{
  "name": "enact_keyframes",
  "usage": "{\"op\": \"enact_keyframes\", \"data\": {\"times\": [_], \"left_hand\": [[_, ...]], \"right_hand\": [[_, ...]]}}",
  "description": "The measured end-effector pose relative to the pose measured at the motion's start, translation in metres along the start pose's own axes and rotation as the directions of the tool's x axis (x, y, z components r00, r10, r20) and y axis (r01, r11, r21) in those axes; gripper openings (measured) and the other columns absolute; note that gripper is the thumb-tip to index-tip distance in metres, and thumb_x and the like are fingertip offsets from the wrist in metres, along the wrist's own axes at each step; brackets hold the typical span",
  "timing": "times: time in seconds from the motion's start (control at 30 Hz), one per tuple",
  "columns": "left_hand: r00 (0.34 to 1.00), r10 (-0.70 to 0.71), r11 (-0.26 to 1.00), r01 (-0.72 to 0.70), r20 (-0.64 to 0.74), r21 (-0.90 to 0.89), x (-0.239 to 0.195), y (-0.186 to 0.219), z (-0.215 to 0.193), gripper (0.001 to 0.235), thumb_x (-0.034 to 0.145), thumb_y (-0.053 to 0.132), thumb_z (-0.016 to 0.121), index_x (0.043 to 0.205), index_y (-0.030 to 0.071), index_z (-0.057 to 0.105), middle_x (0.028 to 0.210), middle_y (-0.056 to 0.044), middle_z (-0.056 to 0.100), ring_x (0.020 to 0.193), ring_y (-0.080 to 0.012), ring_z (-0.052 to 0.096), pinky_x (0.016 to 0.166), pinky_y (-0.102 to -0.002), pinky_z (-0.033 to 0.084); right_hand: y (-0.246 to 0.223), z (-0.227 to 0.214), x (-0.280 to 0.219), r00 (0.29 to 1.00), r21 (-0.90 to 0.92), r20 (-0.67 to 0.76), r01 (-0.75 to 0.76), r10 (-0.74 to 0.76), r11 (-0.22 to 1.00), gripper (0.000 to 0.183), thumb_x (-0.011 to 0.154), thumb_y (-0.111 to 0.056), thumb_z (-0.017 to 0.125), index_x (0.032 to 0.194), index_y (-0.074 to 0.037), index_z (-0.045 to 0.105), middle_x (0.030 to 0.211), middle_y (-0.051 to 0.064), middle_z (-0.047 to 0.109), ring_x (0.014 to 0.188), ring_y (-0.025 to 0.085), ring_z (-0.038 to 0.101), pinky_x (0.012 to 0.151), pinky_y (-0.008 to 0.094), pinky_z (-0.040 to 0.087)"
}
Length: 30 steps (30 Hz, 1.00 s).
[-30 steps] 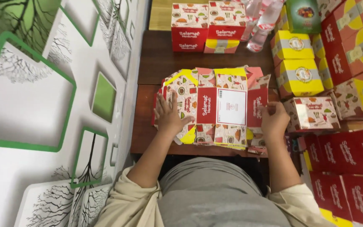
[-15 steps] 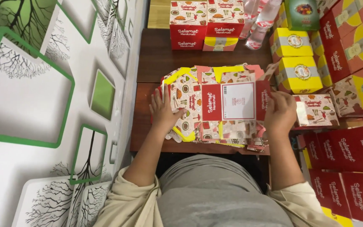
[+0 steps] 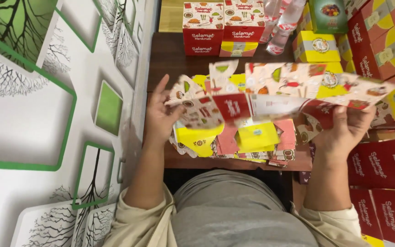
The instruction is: Assembling flat cardboard templates into pastry boxes by folding and tucking flaps.
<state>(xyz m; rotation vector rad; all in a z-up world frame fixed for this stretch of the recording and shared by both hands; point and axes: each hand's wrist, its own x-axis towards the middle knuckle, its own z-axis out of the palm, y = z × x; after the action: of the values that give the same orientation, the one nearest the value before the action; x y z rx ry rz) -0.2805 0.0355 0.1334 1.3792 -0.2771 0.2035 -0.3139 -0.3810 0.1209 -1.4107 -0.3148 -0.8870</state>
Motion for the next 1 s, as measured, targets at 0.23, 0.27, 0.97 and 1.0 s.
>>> {"op": "enact_keyframes", "data": {"times": [0.23, 0.27, 0.97, 1.0], "left_hand": [[0.926, 0.374, 0.923, -0.377, 0.052, 0.073, -0.005, 0.035, -0.008, 0.016, 0.088, 0.003, 0.075, 0.100, 0.014, 0.072, 0.101, 0.003, 0.069, 0.111, -0.0159, 0.058, 0.112, -0.037, 0.047], [0.924, 0.358, 0.896, -0.381, 0.135, 0.228, -0.002, 0.032, -0.010, 0.019, 0.087, -0.002, 0.074, 0.095, 0.015, 0.073, 0.097, 0.003, 0.069, 0.109, -0.0186, 0.060, 0.107, -0.037, 0.045], [0.754, -0.601, 0.565, 0.166, 0.265, 0.808, 0.003, -0.009, -0.016, 0.063, 0.081, -0.007, 0.036, 0.136, 0.016, 0.056, 0.148, -0.004, 0.052, 0.134, -0.0235, 0.051, 0.107, -0.036, 0.040], [0.796, -0.553, 0.569, 0.143, 0.248, 0.810, 0.004, -0.014, -0.018, 0.060, 0.083, -0.003, 0.039, 0.139, 0.013, 0.053, 0.148, -0.008, 0.049, 0.134, -0.0262, 0.050, 0.107, -0.037, 0.039]], "right_hand": [[0.008, 0.001, 0.012, 0.997, 0.112, 0.082, -0.009, -0.001, 0.994, 0.029, 0.106, 0.006, 0.061, 0.115, -0.022, 0.062, 0.114, 0.000, 0.069, 0.115, 0.016, 0.068, 0.127, 0.044, 0.054], [0.019, -0.004, 0.010, 0.981, 0.001, 0.189, 0.050, -0.050, 0.999, 0.028, 0.092, -0.029, 0.067, 0.116, -0.018, 0.060, 0.128, 0.004, 0.062, 0.121, 0.018, 0.062, 0.124, 0.045, 0.051], [-0.149, -0.086, -0.068, -0.050, -0.476, 0.745, -0.738, 0.666, 0.477, 0.033, 0.079, -0.046, 0.089, 0.088, -0.015, 0.088, 0.081, 0.010, 0.086, 0.074, 0.027, 0.080, 0.076, 0.046, 0.063], [-0.145, -0.086, -0.072, -0.165, -0.654, 0.583, -0.676, 0.795, 0.339, 0.044, 0.070, -0.054, 0.087, 0.075, -0.011, 0.095, 0.075, 0.008, 0.085, 0.071, 0.023, 0.078, 0.082, 0.043, 0.061]]}}
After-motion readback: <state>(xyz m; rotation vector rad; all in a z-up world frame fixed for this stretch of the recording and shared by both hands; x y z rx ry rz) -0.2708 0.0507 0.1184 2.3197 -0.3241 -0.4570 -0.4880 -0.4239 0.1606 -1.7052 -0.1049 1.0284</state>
